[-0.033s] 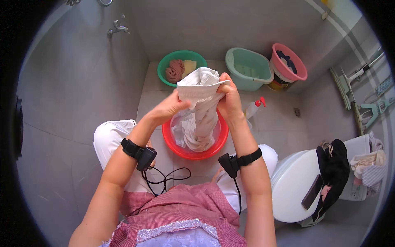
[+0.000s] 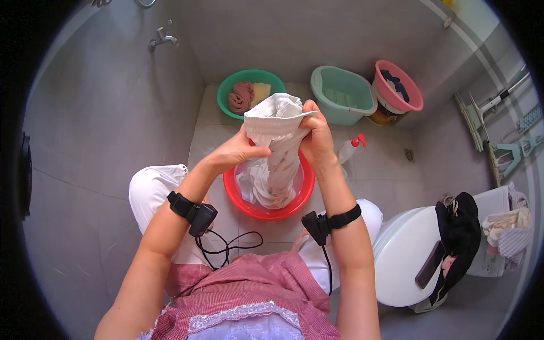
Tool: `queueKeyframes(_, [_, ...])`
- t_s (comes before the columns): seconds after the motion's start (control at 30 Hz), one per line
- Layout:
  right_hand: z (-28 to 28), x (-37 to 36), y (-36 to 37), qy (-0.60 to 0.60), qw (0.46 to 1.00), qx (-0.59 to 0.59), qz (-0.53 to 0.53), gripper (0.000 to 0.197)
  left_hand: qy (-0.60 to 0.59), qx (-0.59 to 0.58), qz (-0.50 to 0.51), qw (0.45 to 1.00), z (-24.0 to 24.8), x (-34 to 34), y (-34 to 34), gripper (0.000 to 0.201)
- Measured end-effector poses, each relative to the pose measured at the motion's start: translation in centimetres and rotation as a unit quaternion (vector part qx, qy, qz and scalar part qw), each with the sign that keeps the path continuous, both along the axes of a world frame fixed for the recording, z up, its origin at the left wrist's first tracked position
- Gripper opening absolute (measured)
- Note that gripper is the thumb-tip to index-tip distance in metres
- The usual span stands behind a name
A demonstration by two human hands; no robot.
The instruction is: Hand washing a piece of white clothing in a basin.
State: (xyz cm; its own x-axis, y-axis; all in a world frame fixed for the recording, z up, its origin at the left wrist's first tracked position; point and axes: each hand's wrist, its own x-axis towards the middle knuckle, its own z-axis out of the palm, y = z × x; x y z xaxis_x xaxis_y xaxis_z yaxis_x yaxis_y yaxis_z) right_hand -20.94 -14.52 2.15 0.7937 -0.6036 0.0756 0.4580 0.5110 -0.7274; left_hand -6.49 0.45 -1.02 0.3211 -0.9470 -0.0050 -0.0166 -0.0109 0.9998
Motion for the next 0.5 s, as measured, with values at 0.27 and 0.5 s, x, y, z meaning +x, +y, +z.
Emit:
queueKeyframes(0.27, [-0.5,-0.2,-0.3,-0.003,0.989,-0.051,0.140,0.022,0.041,-0.011,-0.120,0.992,2.8,-0.3,0.8,0.070])
queueKeyframes(0.5, [-0.8,-0.1,-1.4,0.258,0.928,-0.196,-0.183,0.035,0.332,-0.084,0.028,0.939,1.7,-0.5,-0.3,0.039])
